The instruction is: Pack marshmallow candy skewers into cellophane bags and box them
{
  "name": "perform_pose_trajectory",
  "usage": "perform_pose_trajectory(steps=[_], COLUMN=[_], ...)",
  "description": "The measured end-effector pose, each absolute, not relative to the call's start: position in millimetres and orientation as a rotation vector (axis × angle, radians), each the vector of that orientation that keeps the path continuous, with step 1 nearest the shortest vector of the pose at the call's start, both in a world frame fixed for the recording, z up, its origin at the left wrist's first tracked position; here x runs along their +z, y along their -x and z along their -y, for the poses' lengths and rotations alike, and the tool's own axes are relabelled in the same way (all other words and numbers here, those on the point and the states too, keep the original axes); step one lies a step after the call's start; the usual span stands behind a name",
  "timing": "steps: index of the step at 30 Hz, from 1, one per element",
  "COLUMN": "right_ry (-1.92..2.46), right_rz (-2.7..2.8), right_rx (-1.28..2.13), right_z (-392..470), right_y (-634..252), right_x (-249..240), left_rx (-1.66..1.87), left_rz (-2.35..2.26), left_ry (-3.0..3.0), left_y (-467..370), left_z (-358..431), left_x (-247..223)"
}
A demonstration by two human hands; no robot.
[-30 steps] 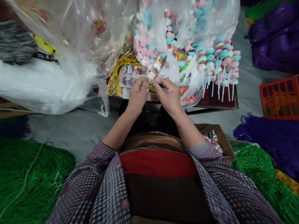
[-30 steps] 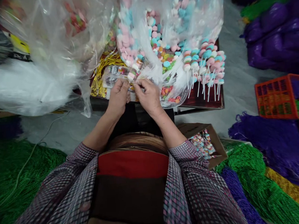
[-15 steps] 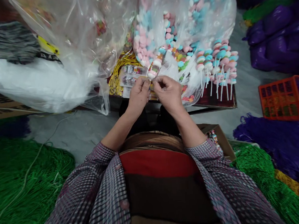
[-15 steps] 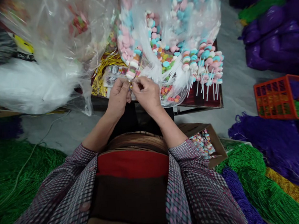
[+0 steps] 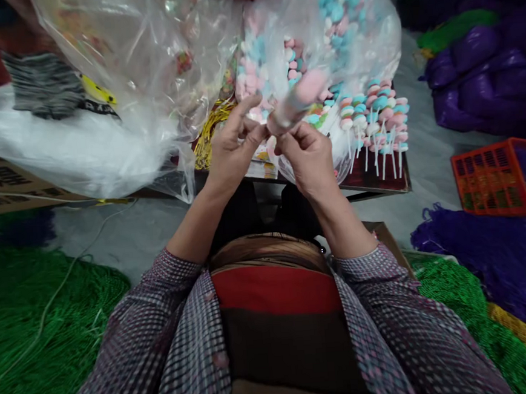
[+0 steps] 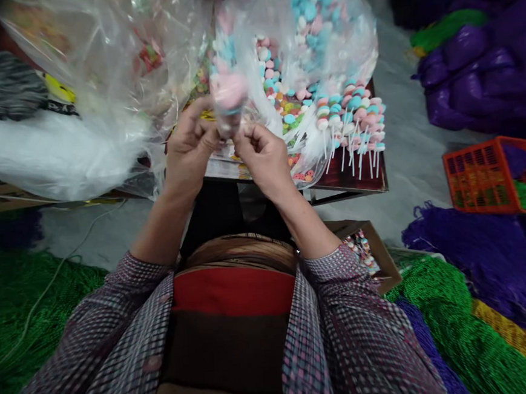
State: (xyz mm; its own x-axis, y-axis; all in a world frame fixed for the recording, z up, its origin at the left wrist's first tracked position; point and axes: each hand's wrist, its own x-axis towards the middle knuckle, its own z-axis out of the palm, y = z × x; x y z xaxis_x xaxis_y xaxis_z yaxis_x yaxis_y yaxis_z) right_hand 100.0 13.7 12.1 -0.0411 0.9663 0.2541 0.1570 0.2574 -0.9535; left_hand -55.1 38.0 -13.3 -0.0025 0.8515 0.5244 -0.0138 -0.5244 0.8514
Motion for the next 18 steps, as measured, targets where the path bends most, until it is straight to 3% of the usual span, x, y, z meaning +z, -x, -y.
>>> perform_pose_trajectory(steps=[3,8,12,14,18], right_ry=[1.101,1.149,1.093,1.043,1.063], right_rz=[1.612,1.768,1.805,1.962,2.222], right_rx=[0.731,0.280,-0.058,-0.097,0.141], right_z=[-20.4,-38.3,-34.2,-22.6,-8.7], right_y=[-106.0,-123.4,-123.1,-116.0,-110.0], right_x=[16.4,41.7,70.2,69.7,38.3], left_rx=[1.459,1.570,1.133,0.990,1.191], left_rz=[-0.669,-0.564,-0.697,-0.675,-0.737], left_ry=[-1.380,-1.354,-1.118,-0.931,-0.779], left_y=[56.3,52.5,45.4,47.8,65.3], left_z=[-25.4,8.7,5.1,-7.9,-24.1], left_x=[17.5,38.4,31.0,32.5,51.0])
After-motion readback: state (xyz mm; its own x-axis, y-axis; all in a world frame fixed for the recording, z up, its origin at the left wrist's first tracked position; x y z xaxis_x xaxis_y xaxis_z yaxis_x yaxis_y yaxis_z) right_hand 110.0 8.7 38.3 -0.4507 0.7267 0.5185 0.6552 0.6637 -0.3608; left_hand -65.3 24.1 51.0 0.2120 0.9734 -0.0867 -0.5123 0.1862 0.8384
